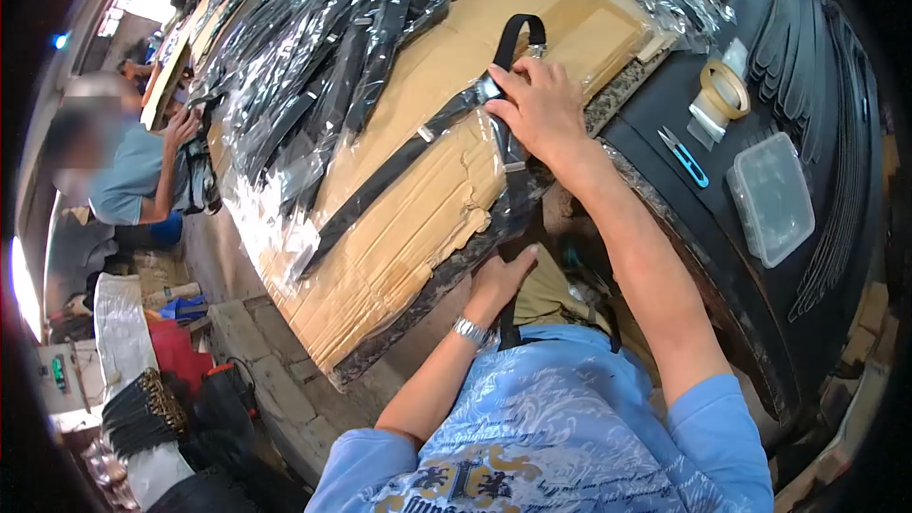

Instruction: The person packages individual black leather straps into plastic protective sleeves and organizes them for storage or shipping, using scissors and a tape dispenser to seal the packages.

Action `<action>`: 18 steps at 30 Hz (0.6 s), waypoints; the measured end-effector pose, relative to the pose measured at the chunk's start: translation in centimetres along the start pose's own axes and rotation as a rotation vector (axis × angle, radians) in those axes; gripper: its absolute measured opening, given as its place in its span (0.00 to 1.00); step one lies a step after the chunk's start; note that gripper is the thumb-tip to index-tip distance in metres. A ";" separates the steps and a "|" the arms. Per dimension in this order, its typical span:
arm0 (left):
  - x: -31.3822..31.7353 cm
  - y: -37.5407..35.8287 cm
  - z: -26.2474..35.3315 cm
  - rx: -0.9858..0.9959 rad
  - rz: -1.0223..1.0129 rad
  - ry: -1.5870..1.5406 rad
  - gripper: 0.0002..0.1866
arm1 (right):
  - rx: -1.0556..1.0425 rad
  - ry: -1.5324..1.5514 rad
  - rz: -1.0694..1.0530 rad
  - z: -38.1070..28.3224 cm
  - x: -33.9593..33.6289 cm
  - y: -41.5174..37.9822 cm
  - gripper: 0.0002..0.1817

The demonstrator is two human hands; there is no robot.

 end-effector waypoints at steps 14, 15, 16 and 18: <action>-16.0 -14.4 5.9 0.101 -0.024 -0.129 0.30 | -0.080 -0.038 0.039 0.2 0.2 0.3 0.25; -17.7 -14.5 6.4 0.141 0.000 -0.094 0.31 | -0.074 -0.034 0.029 0.1 0.3 0.3 0.25; -19.6 -14.8 8.0 0.126 0.080 0.028 0.29 | -0.066 -0.034 0.021 0.1 0.4 0.4 0.25; -22.7 -14.4 10.5 0.300 0.282 0.296 0.24 | -0.050 -0.043 0.037 0.1 0.2 0.3 0.25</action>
Point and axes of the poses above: each hand's wrist, its own y-axis towards the middle knuckle, its own x-axis out of the palm, z = x × y, the point moved 10 cm from there along y, towards the middle knuckle, and after that the axes turned 8 degrees about -x, right-handed, at the moved point
